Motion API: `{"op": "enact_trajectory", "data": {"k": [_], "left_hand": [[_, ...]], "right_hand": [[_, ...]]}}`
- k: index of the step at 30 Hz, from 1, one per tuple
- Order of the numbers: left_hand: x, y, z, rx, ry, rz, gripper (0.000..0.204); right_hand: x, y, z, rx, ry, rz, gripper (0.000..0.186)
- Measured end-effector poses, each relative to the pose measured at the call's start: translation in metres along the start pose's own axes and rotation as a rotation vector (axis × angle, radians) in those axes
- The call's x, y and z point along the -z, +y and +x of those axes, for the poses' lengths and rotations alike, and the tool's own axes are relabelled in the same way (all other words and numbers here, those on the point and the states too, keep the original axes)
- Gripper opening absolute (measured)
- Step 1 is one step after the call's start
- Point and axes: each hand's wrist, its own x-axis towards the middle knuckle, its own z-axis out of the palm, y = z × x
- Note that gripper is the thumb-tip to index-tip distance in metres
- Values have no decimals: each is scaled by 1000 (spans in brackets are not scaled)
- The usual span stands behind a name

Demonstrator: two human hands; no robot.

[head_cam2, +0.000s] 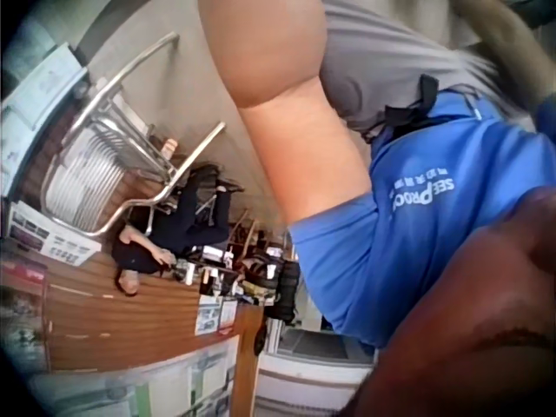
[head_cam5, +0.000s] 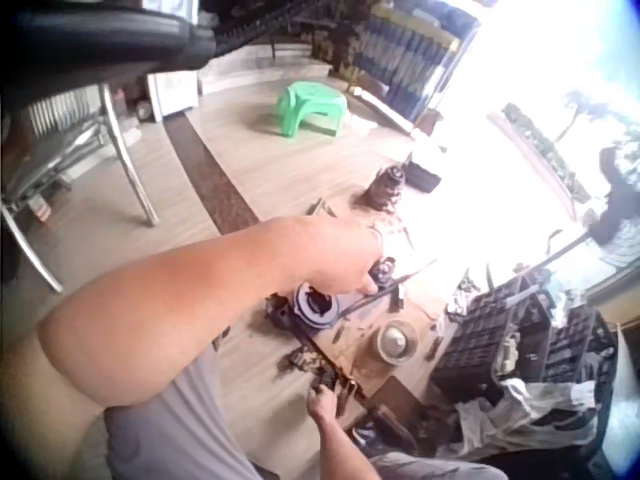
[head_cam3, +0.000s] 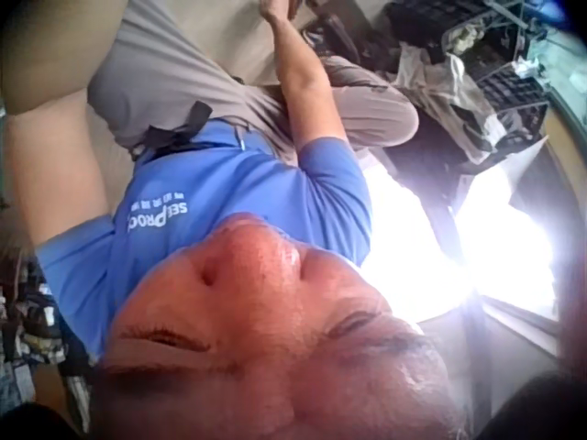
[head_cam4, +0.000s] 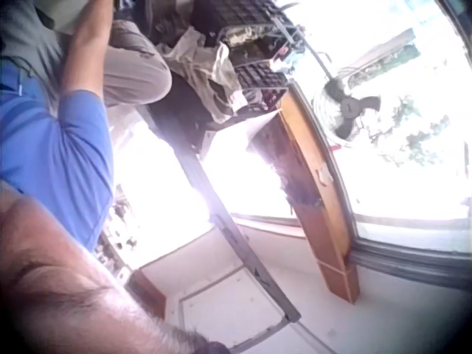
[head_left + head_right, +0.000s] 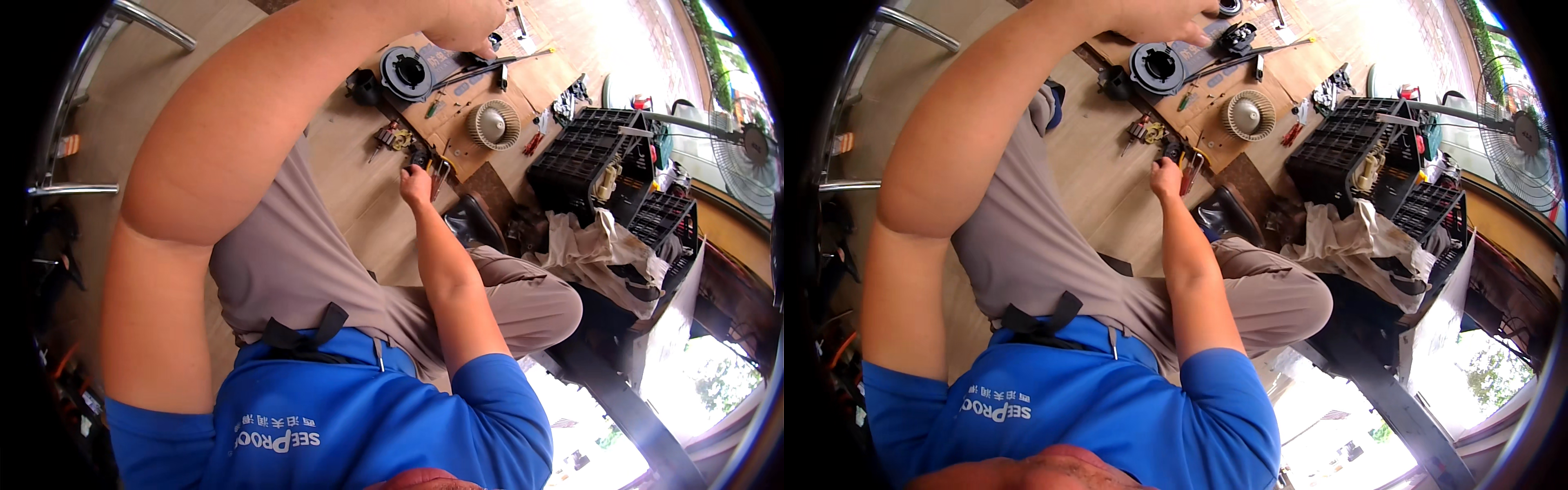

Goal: The person assembles components of an electric motor by hand, inserting a rotor into a housing and aligning internal wiring.

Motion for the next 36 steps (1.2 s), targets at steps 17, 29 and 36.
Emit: {"op": "enact_trajectory", "data": {"k": [17, 29, 36], "left_hand": [[-10, 3, 35, 35, -156, 72, 35], [-18, -14, 38, -56, -65, 114, 34], [-21, -24, 27, 8, -16, 118, 51]], "right_hand": [[-16, -112, 37, -330, 48, 7, 66], [-26, -68, 50, -169, 19, 455, 53], [91, -122, 22, 63, -468, 1371, 39]]}}
